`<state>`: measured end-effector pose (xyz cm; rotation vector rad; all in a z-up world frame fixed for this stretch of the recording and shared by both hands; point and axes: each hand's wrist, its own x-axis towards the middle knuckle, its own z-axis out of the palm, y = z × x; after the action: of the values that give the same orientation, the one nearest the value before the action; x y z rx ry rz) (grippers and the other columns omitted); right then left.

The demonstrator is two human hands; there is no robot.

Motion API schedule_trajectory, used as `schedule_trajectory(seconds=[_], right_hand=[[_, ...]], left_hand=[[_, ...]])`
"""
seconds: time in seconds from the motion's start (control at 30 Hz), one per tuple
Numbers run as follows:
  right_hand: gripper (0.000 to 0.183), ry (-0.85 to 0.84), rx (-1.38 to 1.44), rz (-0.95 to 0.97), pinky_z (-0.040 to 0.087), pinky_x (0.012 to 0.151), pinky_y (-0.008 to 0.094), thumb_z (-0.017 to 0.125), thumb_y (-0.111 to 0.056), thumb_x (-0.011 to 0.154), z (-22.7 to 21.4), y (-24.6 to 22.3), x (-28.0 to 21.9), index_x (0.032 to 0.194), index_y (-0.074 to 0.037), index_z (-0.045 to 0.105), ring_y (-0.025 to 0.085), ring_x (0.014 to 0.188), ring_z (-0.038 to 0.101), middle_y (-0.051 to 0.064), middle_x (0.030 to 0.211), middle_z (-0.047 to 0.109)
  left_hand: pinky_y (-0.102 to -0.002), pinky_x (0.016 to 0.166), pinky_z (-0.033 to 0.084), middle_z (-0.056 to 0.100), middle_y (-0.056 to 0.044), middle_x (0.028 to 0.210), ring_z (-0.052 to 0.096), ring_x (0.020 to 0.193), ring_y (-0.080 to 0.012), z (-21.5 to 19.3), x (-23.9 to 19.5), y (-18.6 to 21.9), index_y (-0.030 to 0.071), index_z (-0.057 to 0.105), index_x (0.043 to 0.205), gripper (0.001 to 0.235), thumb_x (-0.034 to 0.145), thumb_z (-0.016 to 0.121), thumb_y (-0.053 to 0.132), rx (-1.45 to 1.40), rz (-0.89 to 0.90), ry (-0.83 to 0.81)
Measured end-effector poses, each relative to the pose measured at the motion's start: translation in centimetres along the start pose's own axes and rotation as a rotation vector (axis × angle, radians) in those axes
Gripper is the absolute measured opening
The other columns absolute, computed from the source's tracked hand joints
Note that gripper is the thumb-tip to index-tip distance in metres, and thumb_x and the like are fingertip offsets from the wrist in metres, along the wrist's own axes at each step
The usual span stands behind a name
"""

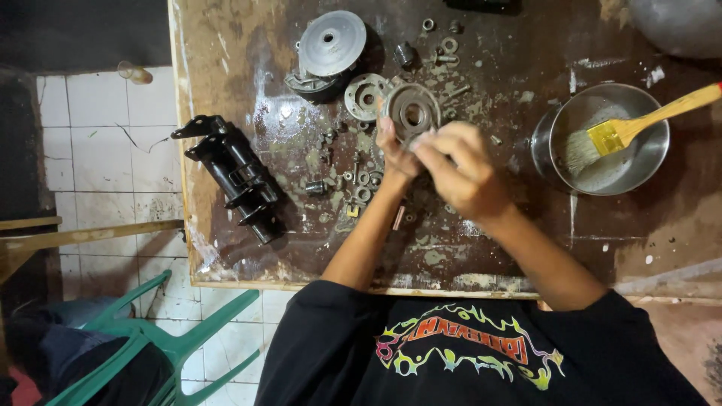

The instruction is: Cleaning and inspecting various motorcycle engine components using a brush and a small tool.

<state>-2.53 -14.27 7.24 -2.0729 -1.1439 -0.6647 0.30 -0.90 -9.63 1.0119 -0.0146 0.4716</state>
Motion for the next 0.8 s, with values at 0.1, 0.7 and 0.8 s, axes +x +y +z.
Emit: schedule_trajectory(seconds=[0.1, 0.7, 0.8], right_hand=[[0.017, 0.063, 0.002, -0.023, 0.056, 0.09, 0.041, 0.075, 0.006, 0.086, 0.1, -0.6, 0.3, 0.102, 0.007, 0.076, 0.029, 0.105, 0.063, 0.012, 0.103, 0.07], [0.02, -0.018, -0.007, 0.061, 0.06, 0.107, 0.041, 0.069, 0.014, 0.092, 1.2, 2.2, 0.0, 0.11, 0.009, 0.074, 0.034, 0.124, 0.064, 0.018, 0.119, 0.068], [0.015, 0.054, 0.045, -0.028, 0.059, 0.107, 0.043, 0.073, 0.011, 0.096, 1.7, 0.4, 0.4, 0.111, 0.011, 0.073, 0.034, 0.121, 0.065, 0.019, 0.119, 0.067]], left_hand=[[-0.039, 0.096, 0.057, 0.068, -0.017, 0.115, 0.069, 0.105, -0.0259, 0.7, 0.2, 1.4, -0.003, 0.053, 0.133, 0.075, 0.102, 0.034, 0.063, 0.143, 0.096, -0.08], [-0.038, 0.081, 0.06, 0.064, -0.015, 0.111, 0.067, 0.096, -0.027, 2.7, 1.5, 5.5, 0.003, 0.049, 0.13, 0.072, 0.101, 0.026, 0.065, 0.104, -0.072, -0.229], [-0.039, 0.08, 0.061, 0.065, -0.015, 0.113, 0.068, 0.096, -0.0275, 0.9, 1.6, 1.8, 0.004, 0.048, 0.133, 0.069, 0.105, 0.021, 0.061, -0.089, -0.222, -0.153]])
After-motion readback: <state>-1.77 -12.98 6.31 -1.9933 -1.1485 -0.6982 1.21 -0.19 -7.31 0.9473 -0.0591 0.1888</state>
